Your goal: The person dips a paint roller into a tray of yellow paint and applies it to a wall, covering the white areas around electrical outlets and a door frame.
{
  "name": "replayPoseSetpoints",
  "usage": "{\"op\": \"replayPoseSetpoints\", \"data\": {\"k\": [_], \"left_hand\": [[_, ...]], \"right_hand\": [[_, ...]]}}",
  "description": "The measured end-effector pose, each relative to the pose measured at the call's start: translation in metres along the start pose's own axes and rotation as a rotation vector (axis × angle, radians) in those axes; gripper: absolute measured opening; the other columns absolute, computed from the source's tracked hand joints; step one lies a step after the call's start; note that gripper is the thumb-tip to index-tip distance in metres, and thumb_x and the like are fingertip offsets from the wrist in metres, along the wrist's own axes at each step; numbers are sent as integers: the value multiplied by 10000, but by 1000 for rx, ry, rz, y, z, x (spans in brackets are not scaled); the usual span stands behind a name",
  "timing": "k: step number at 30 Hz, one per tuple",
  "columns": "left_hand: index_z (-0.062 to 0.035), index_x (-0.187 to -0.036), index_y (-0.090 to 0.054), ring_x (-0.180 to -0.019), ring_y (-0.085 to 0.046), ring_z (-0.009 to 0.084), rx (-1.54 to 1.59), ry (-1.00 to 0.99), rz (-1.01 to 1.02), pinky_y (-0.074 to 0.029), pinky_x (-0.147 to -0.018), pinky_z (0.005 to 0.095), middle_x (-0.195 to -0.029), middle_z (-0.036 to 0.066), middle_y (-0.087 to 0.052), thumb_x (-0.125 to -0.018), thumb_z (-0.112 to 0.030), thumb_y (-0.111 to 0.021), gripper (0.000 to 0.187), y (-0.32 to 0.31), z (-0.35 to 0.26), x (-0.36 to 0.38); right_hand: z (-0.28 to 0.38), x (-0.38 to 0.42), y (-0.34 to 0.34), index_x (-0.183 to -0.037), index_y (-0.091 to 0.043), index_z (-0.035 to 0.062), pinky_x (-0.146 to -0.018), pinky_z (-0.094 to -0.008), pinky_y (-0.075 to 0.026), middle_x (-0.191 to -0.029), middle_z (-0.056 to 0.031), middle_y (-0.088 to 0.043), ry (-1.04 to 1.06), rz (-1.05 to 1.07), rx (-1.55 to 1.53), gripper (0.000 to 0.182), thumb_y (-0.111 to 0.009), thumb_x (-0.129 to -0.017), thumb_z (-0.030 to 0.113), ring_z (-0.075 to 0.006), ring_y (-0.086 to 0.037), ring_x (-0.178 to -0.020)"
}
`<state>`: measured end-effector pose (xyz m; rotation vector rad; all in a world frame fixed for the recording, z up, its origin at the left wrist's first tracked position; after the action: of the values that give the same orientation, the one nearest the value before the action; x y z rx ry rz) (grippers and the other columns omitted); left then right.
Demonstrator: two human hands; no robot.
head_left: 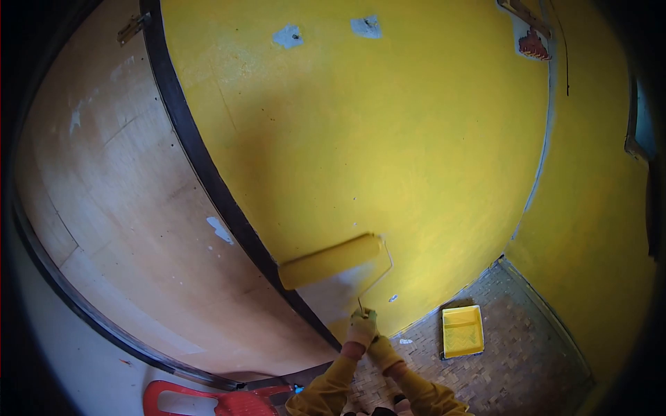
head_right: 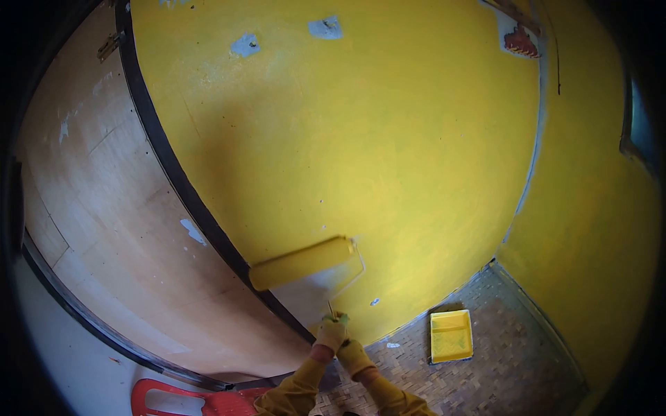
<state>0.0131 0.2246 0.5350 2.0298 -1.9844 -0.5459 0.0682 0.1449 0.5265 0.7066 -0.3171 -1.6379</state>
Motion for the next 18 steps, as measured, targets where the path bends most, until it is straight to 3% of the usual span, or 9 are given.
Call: {"op": "replayPoseSetpoints", "data": {"k": [4,7,9,11,12,13,14,17,18], "left_hand": [[-43,-721,-558,-451,-488,140,61,129,52,-399,-445,279,-544,39,-515,-728,-165,-571,123,1,-13,13],[-44,-720,-554,-425,-481,154,166,23,40,-397,-434,285,-533,45,-507,-737,-155,-568,113,13,-56,-2],[-44,-726,-549,-425,-476,148,272,54,82,-392,-431,281,-527,44,-496,-743,-146,-563,104,25,-93,-2],[-44,-731,-544,-425,-470,143,383,76,127,-387,-427,276,-522,44,-485,-750,-137,-559,96,22,-108,10],[-45,-744,-539,-422,-465,140,291,-126,56,-382,-423,271,-520,45,-478,-754,-130,-555,87,23,-121,19],[-46,-757,-533,-419,-461,137,194,-326,-18,-377,-419,266,-518,46,-470,-758,-124,-552,80,21,-130,30],[-52,-797,-530,-450,-479,126,173,-341,-12,-376,-421,260,-539,65,-491,-751,-117,-555,84,8,-122,39],[-74,-865,-521,-656,-553,290,202,-75,281,-429,-600,341,-700,156,-554,-781,-179,-497,137,-45,-93,58],[-74,-865,-521,-656,-553,290,214,-69,272,-429,-600,341,-700,156,-554,-781,-179,-497,137,-51,-97,57]], "right_hand": [[8,8,11,-878,-542,53,-614,-346,-443,-799,-123,-574,24,16,51,154,-469,-751,100,-269,-561,-713],[36,-16,32,-855,-546,53,-606,-346,-445,-791,-132,-571,193,12,270,134,-476,-749,97,-271,-560,-713],[44,-27,46,-848,-545,56,-596,-350,-446,-784,-144,-568,184,1,157,129,-491,-736,90,-274,-561,-710],[48,-26,74,-860,-538,44,-589,-355,-445,-769,-147,-563,-126,-33,-257,157,-515,-724,119,-284,-559,-700],[42,-16,70,-920,-516,32,-594,-352,-445,-798,-155,-563,91,-29,-93,249,-544,-705,154,-305,-557,-717],[36,-4,74,-920,-516,32,-594,-352,-445,-798,-155,-563,95,-27,-87,249,-544,-705,154,-305,-557,-717],[23,7,79,-950,-503,32,-602,-353,-446,-806,-153,-562,-45,17,-114,296,-560,-688,157,-308,-556,-720],[-34,39,75,-1044,-455,31,-617,-340,-458,-767,-137,-573,-266,19,-128,448,-600,-645,170,-298,-567,-715],[-47,42,81,-1109,-419,29,-626,-326,-469,-720,-123,-585,-343,-36,-123,553,-625,-619,180,-284,-579,-707]]}}
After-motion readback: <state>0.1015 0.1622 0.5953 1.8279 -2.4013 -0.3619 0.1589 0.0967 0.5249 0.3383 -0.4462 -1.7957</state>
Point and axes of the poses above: each hand's wrist, its own x-axis away from the middle knuckle, its own y-axis out of the back of the hand, z = x × y, the point moved 7 cm from there along -x, towards the middle knuckle
